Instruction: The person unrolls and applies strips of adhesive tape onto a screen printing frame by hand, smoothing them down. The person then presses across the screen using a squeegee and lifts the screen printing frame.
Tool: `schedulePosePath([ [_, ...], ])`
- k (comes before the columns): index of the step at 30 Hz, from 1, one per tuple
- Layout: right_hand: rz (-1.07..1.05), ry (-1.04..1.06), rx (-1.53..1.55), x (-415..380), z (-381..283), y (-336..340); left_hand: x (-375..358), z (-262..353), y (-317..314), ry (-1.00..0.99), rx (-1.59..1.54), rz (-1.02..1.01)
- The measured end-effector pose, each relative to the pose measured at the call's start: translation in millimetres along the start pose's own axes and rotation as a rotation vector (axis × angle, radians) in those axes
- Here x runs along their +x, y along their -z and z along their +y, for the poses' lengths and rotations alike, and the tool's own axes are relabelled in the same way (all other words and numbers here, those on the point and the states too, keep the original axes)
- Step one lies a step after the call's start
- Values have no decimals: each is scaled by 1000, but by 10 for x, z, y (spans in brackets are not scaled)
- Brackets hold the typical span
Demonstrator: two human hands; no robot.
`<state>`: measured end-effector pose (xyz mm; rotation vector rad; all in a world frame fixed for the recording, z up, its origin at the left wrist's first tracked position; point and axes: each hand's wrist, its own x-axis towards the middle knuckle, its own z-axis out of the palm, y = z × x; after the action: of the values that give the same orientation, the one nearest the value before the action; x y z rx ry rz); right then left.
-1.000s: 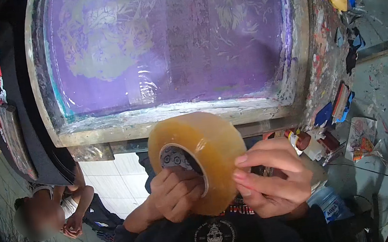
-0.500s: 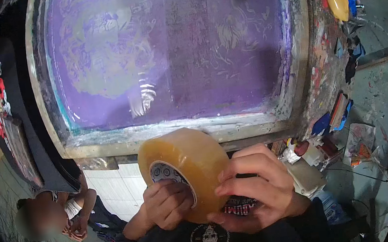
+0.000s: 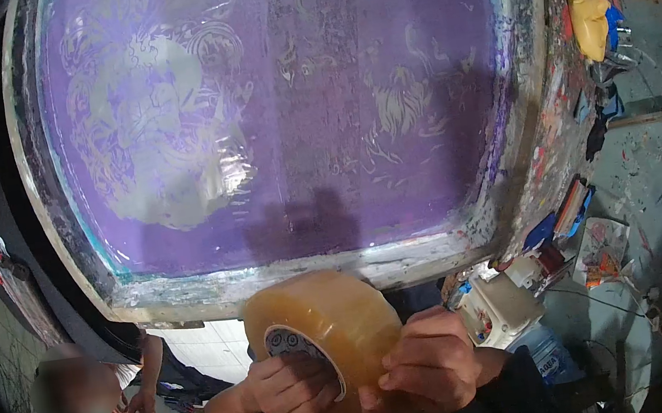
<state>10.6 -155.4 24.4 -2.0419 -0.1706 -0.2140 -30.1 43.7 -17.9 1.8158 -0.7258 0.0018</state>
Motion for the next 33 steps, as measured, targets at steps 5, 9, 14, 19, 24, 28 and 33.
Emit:
schedulePosePath([
  [5,-99,-12,51,-48,81,151,-222,-14,-196,-64,68,94],
  [9,-236,4,6,55,60,243,-295,-2,-112,-67,23,2],
  [14,-476,-51,-1,90,49,583,-308,33,-131,-40,30,-5],
  [19,-603,-93,30,321,60,660,-117,37,-5,8,8,-98],
  [24,-632,-70,112,439,100,663,-168,34,-57,12,8,-74],
  [28,-773,-76,163,603,157,740,-212,-71,-185,-105,100,29],
  [33,-892,-133,288,863,246,741,-177,-87,-187,-86,86,35],
])
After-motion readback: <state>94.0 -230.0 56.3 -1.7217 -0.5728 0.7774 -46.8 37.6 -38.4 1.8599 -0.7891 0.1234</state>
